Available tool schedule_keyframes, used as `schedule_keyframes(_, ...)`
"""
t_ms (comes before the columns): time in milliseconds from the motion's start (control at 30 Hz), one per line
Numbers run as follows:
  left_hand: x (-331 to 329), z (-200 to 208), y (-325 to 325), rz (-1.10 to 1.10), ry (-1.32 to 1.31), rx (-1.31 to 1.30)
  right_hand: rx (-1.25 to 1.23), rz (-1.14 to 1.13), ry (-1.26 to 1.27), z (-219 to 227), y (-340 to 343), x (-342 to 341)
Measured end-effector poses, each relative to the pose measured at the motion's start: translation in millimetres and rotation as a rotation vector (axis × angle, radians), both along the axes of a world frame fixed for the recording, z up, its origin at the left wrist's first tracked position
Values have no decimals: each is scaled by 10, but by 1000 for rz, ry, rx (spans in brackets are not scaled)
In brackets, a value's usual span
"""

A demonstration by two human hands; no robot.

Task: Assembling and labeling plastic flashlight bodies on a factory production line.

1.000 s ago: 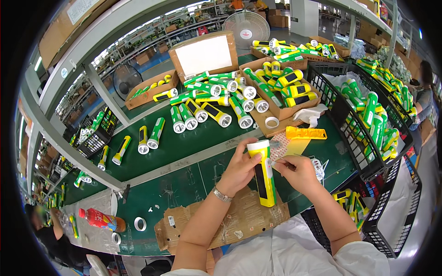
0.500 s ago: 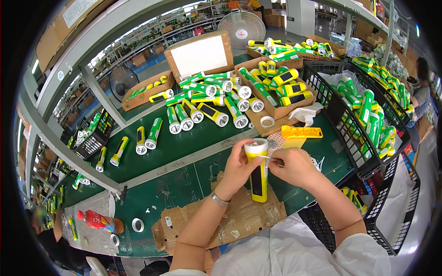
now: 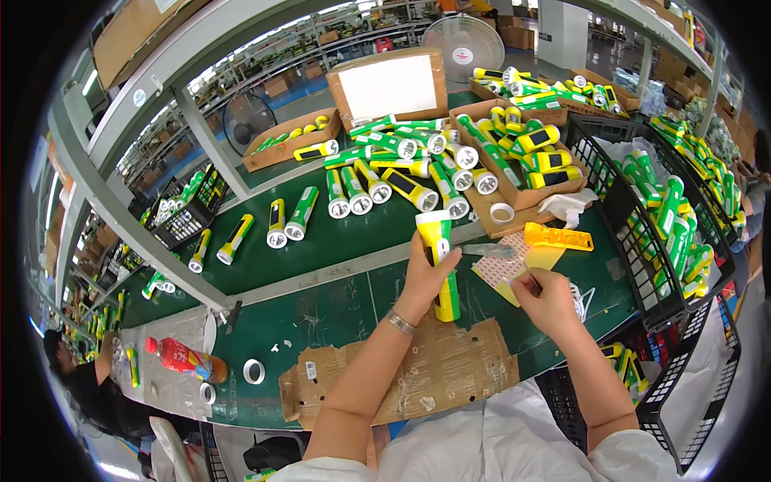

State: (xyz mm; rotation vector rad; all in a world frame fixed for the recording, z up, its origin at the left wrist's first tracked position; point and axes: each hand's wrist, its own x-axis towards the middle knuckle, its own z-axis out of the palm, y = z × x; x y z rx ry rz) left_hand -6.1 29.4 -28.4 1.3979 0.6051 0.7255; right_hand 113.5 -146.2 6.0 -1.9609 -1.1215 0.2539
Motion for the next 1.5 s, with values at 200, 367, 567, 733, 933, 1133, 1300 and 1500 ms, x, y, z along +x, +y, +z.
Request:
schedule_keyframes(200,18,-16,4,-298,-305,-737,-56,143,138,-372,-48,124)
schedule_keyframes(367,-32,-161,-84,-475,-277,-1027,156,206,-471,165,166,-22)
schedule_keyframes(567,-17,-63,-185,-638,-285,-1126,286,448,-1062,479,445,-59)
schedule_keyframes(733,-21,88,-213,-452,36,-801,212,646,-1018,333,429,8)
schedule_keyframes(933,-8,-81,-111,-173,-60,-361,61,431,-283,-39,107,-319)
schedule_keyframes(1133,20,-263,-72,-218,-117,-341,385,545,-305,-313,106,-497)
schedule_keyframes(1300,32,-330,32,-131,-219,-392,435,592,-455,-412,17,-541)
schedule_keyframes(1500,52,-307,-29,-72,-194,-422,474,456,-396,-473,55,-599)
